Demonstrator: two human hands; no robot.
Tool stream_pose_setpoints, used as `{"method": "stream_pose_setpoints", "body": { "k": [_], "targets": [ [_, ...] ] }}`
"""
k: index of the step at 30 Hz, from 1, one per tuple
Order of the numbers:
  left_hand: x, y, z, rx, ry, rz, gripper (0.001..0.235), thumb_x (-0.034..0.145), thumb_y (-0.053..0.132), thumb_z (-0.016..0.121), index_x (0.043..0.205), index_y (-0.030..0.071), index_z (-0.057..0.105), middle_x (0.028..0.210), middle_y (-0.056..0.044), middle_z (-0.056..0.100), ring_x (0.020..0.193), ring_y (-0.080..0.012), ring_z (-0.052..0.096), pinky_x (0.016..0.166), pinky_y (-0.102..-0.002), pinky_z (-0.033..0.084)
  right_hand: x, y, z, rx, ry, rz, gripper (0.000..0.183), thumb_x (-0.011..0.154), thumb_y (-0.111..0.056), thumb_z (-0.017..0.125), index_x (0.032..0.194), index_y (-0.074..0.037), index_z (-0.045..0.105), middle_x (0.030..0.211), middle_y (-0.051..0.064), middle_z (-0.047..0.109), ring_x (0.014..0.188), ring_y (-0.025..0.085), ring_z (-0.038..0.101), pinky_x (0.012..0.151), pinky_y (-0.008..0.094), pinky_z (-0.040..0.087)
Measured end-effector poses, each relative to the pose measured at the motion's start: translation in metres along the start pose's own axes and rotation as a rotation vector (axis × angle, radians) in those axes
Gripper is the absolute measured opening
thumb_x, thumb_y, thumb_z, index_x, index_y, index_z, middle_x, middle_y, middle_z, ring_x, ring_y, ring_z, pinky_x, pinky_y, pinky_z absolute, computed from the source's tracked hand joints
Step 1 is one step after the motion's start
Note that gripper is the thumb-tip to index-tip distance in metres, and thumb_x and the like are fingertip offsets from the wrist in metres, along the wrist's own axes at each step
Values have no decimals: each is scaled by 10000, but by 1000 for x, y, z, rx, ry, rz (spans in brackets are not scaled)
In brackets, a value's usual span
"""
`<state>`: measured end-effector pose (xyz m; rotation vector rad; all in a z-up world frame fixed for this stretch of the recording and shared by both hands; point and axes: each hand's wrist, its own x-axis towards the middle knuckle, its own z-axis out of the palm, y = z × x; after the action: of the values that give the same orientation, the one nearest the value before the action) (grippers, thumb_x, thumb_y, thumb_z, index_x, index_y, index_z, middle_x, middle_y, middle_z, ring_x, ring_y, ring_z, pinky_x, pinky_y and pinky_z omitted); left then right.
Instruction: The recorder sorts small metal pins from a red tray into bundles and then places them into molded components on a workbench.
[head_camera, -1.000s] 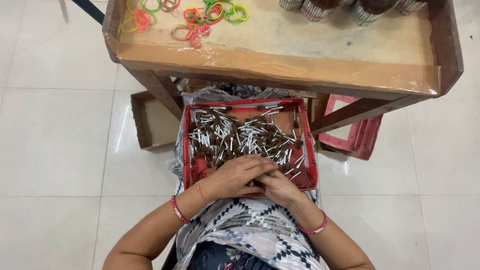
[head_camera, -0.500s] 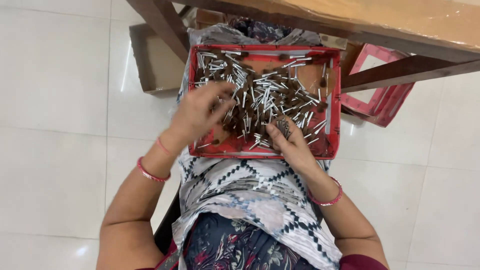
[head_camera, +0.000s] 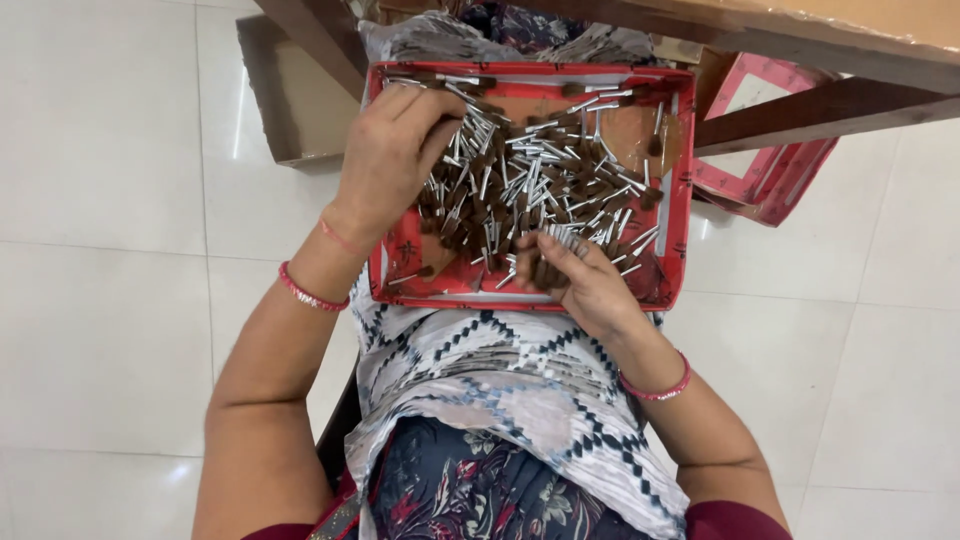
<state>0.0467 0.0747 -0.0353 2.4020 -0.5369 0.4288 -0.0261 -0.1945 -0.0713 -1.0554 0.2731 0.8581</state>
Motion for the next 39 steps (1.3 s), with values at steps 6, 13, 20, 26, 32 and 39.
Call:
{"method": "stream_pose_setpoints", "body": {
  "k": [6, 13, 20, 26, 32, 39],
  "targets": [
    [-36, 63, -14, -97, -100, 420, 190, 888, 88, 695, 1069, 30, 692, 1096, -86, 682, 1021, -247, 673, 885, -369, 576, 24, 11, 6, 291, 41, 44, 339, 1041, -292, 595, 1206, -1, 648, 1056, 73, 733, 956, 198, 704, 858, 378, 596],
    [-62, 21, -36, 7, -158, 123, 230, 953, 45, 655, 1182, 46, 676, 1078, -103, 641, 1012, -274, 641, 839, -379, 558, 20, 13, 1, 179, -3, -140, 306, 1051, -213, 630, 1260, 8, 652, 984, 36, 666, 898, 156, 636, 825, 309, 561],
    [-53, -8, -23, 268, -348, 160, 313, 868, 71, 597, 1173, 101, 662, 989, -97, 563, 966, -282, 623, 846, -404, 536, 15, 20, -4, 163, -99, -175, 265, 1088, -191, 652, 1249, 18, 633, 880, -12, 547, 809, 122, 527, 732, 280, 482],
    [-57, -7, -25, 154, -313, 151, 239, 898, 91, 666, 1132, 44, 666, 1024, -86, 592, 981, -266, 630, 853, -384, 545, 17, 8, 11, 98, -16, -35, 353, 1016, -288, 625, 1194, 17, 638, 1005, 67, 712, 920, 187, 701, 845, 330, 605],
    [-62, 54, -13, 61, -204, 435, 303, 934, 95, 721, 1221, 1, 687, 1139, -79, 612, 1058, -232, 624, 898, -364, 539, 24, 14, 20, 203, -90, 25, 399, 1031, -323, 648, 1300, -31, 687, 1109, 31, 726, 935, 112, 659, 787, 290, 538],
    [-52, 67, -11, -90, -73, 312, 385, 861, 175, 823, 1211, 107, 674, 1159, -74, 611, 1147, -269, 573, 976, -431, 519, 29, 21, 11, 263, 30, -82, 296, 1004, -250, 679, 1234, -65, 672, 1078, 0, 707, 1000, 118, 665, 839, 337, 586]
  ]
}}
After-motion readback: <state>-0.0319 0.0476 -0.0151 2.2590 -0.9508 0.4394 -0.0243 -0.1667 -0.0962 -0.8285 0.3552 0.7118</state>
